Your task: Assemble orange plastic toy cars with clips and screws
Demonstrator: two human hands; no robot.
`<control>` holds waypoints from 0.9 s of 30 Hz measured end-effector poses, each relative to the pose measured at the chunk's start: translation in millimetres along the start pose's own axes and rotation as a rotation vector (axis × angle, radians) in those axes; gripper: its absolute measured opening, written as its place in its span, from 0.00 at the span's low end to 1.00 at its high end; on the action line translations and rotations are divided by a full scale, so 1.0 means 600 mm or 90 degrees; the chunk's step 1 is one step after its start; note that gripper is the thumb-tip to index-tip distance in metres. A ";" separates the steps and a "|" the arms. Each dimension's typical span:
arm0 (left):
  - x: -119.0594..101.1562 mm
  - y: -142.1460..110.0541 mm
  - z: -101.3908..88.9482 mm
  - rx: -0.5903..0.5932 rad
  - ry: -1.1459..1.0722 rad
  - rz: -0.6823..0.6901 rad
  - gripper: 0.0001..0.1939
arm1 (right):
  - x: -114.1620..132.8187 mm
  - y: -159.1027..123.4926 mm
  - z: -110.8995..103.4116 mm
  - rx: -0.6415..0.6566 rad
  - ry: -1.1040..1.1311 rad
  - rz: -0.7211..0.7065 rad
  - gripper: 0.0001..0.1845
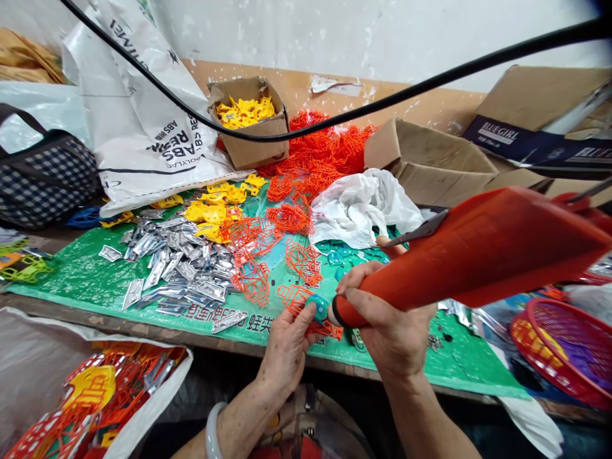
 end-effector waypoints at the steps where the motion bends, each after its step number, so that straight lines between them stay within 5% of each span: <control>1: 0.001 0.000 0.000 0.000 -0.002 -0.001 0.17 | -0.001 0.000 -0.002 -0.001 0.000 -0.001 0.04; 21: 0.003 -0.005 0.016 0.032 -0.018 -0.038 0.15 | 0.006 0.004 -0.005 0.026 0.118 0.026 0.07; 27: 0.010 -0.002 0.012 0.036 -0.017 -0.059 0.16 | 0.019 0.008 -0.007 0.011 0.155 0.008 0.20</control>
Point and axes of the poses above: each hand's wrist, its own y-axis towards the middle knuckle, its own z-axis out of the palm, x = y × z, the point moved 8 cm from there along y, towards the middle knuckle, and after that the axes turned 1 degree about -x, right-handed, at the moved point
